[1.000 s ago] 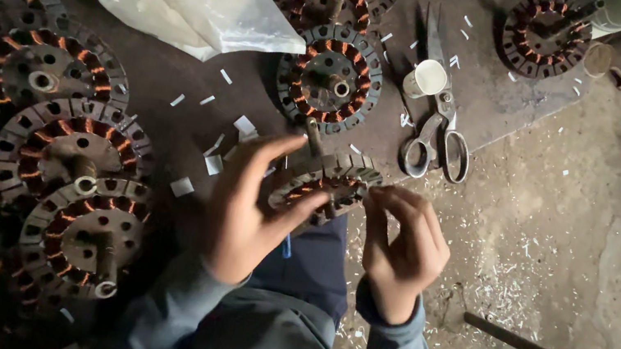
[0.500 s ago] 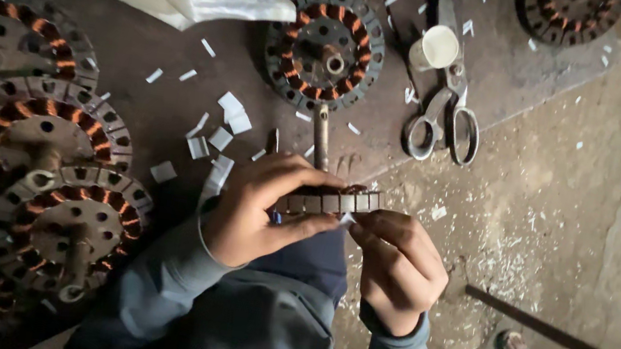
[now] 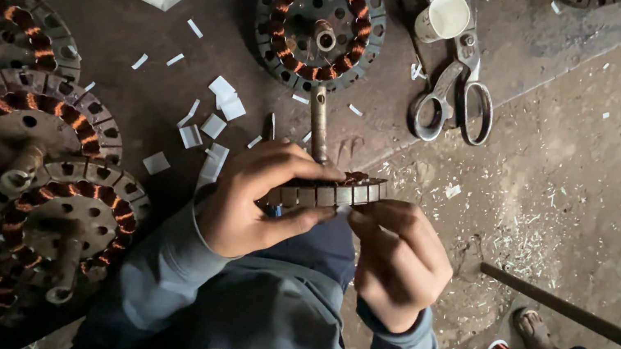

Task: The person inserts small white insulating pieces into slots on a circular copper-wound stator using a screwdriver and shears. They repeatedly pick up the stator, place the pieces, and trim excess material with shears.

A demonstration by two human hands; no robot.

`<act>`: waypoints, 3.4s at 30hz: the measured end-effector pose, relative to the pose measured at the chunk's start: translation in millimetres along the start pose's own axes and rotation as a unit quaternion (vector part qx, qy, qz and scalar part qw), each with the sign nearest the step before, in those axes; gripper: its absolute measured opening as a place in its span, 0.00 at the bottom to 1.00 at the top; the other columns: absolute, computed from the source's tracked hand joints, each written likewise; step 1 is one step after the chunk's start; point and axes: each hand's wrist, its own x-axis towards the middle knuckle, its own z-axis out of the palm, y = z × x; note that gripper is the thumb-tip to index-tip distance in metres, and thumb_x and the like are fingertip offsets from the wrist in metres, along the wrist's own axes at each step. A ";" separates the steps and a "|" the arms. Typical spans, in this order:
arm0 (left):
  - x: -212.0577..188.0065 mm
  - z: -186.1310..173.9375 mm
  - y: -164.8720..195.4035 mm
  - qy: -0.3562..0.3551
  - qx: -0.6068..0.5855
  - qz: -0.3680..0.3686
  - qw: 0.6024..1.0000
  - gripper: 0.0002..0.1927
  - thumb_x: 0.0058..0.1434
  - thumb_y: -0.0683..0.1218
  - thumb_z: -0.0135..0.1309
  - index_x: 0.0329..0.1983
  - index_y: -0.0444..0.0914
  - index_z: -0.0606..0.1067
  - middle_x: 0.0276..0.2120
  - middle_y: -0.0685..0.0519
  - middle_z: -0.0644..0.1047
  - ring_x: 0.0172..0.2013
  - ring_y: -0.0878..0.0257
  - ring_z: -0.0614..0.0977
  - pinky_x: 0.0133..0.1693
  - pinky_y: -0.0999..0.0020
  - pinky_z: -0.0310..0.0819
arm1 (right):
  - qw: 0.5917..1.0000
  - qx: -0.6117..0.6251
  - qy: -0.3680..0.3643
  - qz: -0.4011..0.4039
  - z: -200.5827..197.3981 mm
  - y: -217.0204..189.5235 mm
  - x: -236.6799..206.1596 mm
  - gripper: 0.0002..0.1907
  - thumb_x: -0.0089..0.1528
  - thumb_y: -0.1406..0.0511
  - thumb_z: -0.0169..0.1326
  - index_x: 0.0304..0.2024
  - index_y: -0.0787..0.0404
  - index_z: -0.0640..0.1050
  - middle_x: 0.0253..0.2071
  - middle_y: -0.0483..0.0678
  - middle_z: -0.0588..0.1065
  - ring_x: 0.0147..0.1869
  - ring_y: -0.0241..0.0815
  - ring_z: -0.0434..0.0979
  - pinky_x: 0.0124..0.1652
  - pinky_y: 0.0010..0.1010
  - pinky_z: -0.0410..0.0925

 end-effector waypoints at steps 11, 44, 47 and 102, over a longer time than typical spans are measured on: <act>-4.7 -3.3 4.2 0.009 0.000 0.015 1.000 0.19 0.58 0.42 0.67 0.51 0.35 0.77 0.42 0.48 0.80 0.46 0.54 0.83 0.49 0.63 0.75 | 0.970 -0.154 -0.104 -0.157 -11.3 -15.1 22.4 0.17 0.44 0.76 0.59 0.38 0.73 0.79 0.39 0.58 0.76 0.41 0.55 0.80 0.39 0.38 0.74; -31.6 21.9 3.6 0.066 0.159 0.173 0.970 0.26 0.52 0.52 0.76 0.50 0.40 0.78 0.43 0.56 0.80 0.38 0.60 0.81 0.44 0.63 0.73 | 0.985 0.129 -0.081 0.080 -6.0 21.2 -40.1 0.29 0.54 0.64 0.69 0.54 0.67 0.74 0.55 0.55 0.76 0.66 0.57 0.77 0.65 0.44 0.69; -32.8 23.7 -0.8 0.067 0.173 0.174 0.967 0.26 0.52 0.52 0.76 0.50 0.40 0.78 0.43 0.57 0.80 0.37 0.61 0.79 0.45 0.62 0.72 | 0.988 0.123 -0.079 0.057 -3.9 29.3 -45.6 0.28 0.54 0.63 0.69 0.53 0.66 0.74 0.54 0.55 0.76 0.64 0.57 0.76 0.64 0.44 0.69; -61.7 25.3 3.0 0.061 0.226 0.246 0.941 0.23 0.65 0.52 0.64 0.57 0.34 0.74 0.45 0.49 0.77 0.41 0.53 0.80 0.47 0.55 0.75 | 0.980 0.172 -0.086 0.055 2.1 19.1 -69.8 0.33 0.63 0.56 0.65 0.63 0.62 0.67 0.67 0.58 0.65 0.75 0.55 0.66 0.71 0.45 0.63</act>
